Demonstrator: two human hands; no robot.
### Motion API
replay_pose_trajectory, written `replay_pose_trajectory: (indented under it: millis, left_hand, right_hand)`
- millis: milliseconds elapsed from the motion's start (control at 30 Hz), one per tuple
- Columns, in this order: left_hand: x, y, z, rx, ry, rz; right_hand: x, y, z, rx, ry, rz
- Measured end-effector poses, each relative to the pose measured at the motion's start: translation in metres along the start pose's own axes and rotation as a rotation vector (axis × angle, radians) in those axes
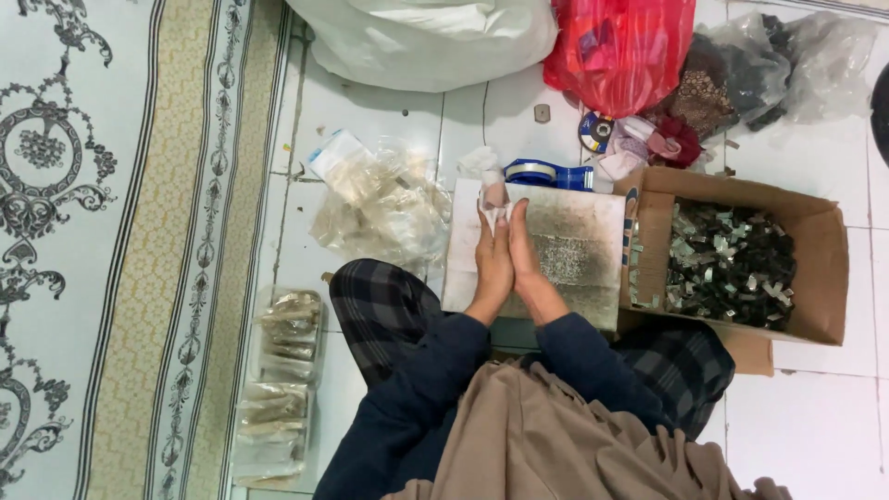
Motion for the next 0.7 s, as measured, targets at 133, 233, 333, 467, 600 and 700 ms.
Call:
replay_pose_trajectory:
  millis: [133,233,333,467,600,700]
  left_hand:
    - [-0.019,0.005,0.008,0.009,-0.038,-0.026]
    - [-0.050,-0.009,-0.011,0.043,-0.087,0.084]
    - [-0.095,-0.020,-0.071,-0.079,-0.097,0.170]
    - [-0.108,-0.018,-0.065,-0.097,-0.079,0.242]
    - [-0.135,-0.010,-0.053,-0.093,0.048,0.239]
    - [-0.159,0.002,-0.048,-0.179,0.158,0.236]
  right_hand:
    - [0.002,0.012,-0.001,-0.046,0.037,-0.029]
    - [0.011,0.020,0.004,-0.093,0.073,-0.063]
    - [0.010,0.018,0.012,-0.145,0.107,-0.091]
    - [-0.011,0.002,0.028,-0.086,0.004,-0.154]
    - [-0.031,-0.017,0.045,-0.082,-0.132,-0.204]
    - [-0.030,-0.037,0.052,-0.134,-0.190,-0.207]
Point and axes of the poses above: each hand's wrist, its own x-axis away from the middle knuckle, its own y-axis out of the palm, z = x × y, the point moved 8 cm from there along -x, towards the middle knuckle, and after that the axes turned 7 degrees about z, right-handed, at the moved point
